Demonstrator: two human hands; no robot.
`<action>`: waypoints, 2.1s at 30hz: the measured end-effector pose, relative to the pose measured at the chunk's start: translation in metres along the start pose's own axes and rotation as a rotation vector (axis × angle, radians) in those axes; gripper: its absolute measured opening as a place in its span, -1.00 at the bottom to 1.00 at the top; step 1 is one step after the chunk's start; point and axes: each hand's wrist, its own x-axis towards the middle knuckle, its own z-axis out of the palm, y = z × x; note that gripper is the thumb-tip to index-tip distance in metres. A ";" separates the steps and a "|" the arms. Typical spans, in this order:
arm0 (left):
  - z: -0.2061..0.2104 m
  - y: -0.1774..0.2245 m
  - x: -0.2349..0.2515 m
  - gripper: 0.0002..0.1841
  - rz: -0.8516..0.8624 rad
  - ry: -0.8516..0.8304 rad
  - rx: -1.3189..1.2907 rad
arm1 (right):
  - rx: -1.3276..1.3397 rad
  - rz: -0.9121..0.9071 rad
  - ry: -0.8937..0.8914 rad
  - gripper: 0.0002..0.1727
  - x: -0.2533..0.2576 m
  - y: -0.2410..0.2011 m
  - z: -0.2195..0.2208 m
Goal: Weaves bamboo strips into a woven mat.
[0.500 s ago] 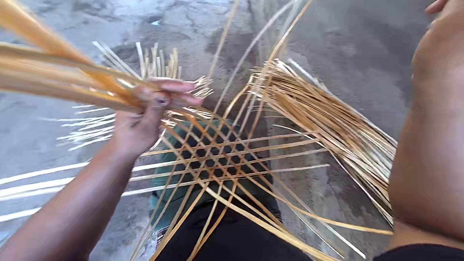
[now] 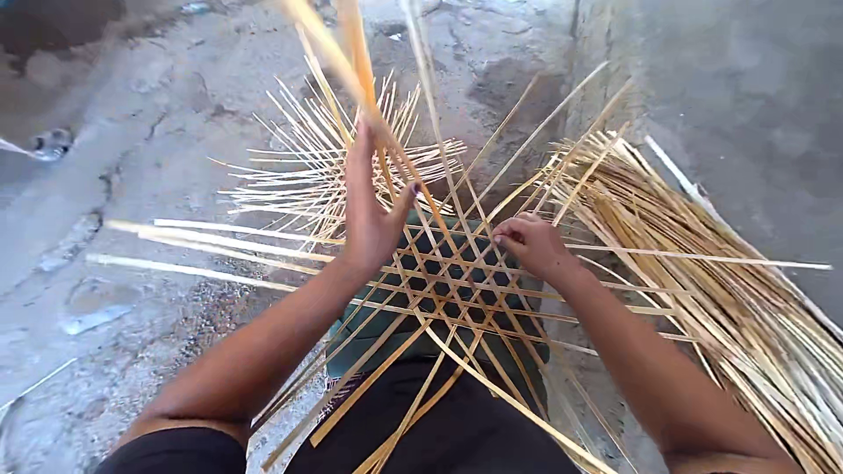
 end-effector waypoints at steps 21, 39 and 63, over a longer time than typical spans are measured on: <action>0.063 -0.056 -0.090 -0.49 -0.069 -0.386 0.753 | 0.096 -0.171 0.132 -0.72 -0.037 0.047 0.003; 0.049 -0.043 -0.114 -0.48 -0.115 -0.352 0.863 | -0.191 -0.049 0.237 -0.52 -0.057 -0.026 0.068; 0.056 -0.050 -0.123 -0.48 -0.024 -0.258 0.903 | -0.242 0.035 0.353 -0.71 -0.040 -0.020 0.061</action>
